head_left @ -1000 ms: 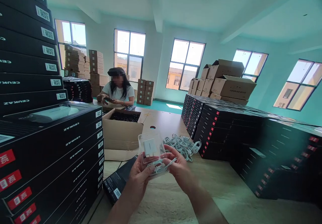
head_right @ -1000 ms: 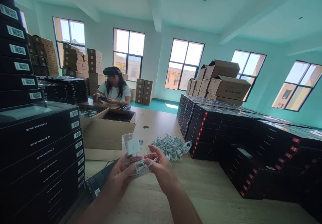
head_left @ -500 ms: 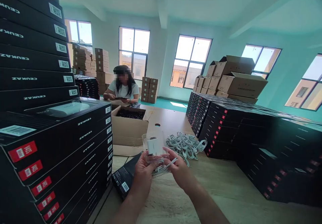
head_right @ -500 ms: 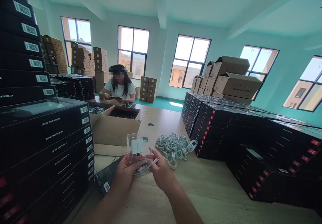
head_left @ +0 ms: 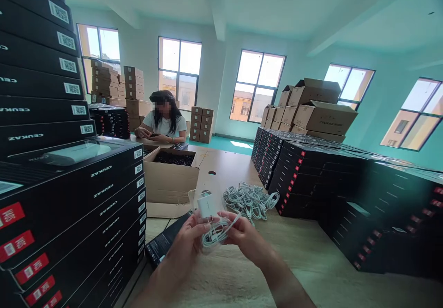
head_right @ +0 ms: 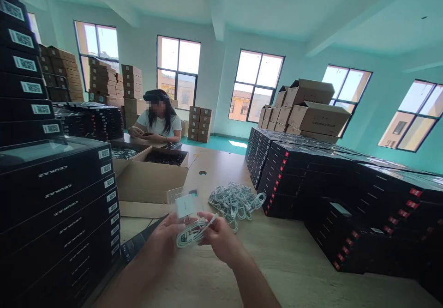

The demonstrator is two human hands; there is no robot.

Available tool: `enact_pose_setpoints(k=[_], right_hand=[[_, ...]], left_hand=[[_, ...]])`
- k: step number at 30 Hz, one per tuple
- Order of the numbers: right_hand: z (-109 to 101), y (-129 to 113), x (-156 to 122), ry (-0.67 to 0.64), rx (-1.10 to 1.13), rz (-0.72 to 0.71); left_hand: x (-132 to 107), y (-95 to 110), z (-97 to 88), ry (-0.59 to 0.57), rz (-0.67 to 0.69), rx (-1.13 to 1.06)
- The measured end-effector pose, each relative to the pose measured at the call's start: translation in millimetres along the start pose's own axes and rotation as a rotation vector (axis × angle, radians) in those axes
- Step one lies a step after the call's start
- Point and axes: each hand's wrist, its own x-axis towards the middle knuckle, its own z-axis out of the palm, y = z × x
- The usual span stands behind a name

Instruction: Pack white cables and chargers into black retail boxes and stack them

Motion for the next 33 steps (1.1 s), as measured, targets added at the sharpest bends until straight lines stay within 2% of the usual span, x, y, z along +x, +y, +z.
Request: enact_pose_setpoints(k=[2,4,8,10,12,15,21,24,27,33], right_hand=[[-1,-7,-2,-0.075,-0.006,-0.046],[-2,-10,-1,-0.054,-0.053,-0.094],[-6,-6,4,0.255,-0.132,-0.089],[-4,-5,4,0.342,-0.106,-0.085],[1,-6,3,0.368,-0.062,-0.123],[10,-8,1,0.372,0.004,-0.183],[13,-7,-1,0.359,0.081,-0.166],[18,-3,-1,0.46,-0.015,-0.282],[23,0,-3,0.538,-0.212,-0.394],[20,3,-7,0.48,-0.581,-0.412]], left_hand=[[-2,5,2.2,0.053,0.031,-0.013],[-3,7,5.4,0.156,0.093,-0.057],[-2,5,7.7,0.233,0.152,-0.103],[-2,3,5.8,0.219,0.147,-0.076],[-1,-1,3.2,0.185,0.138,-0.068],[-2,-3,1.1,0.131,0.118,-0.118],[-5,1,4.0,0.113,0.128,-0.132],[-5,-2,5.9,0.116,0.125,-0.145],[-5,-6,8.6,0.078,0.11,-0.125],[-9,-6,15.2,-0.011,0.076,-0.081]])
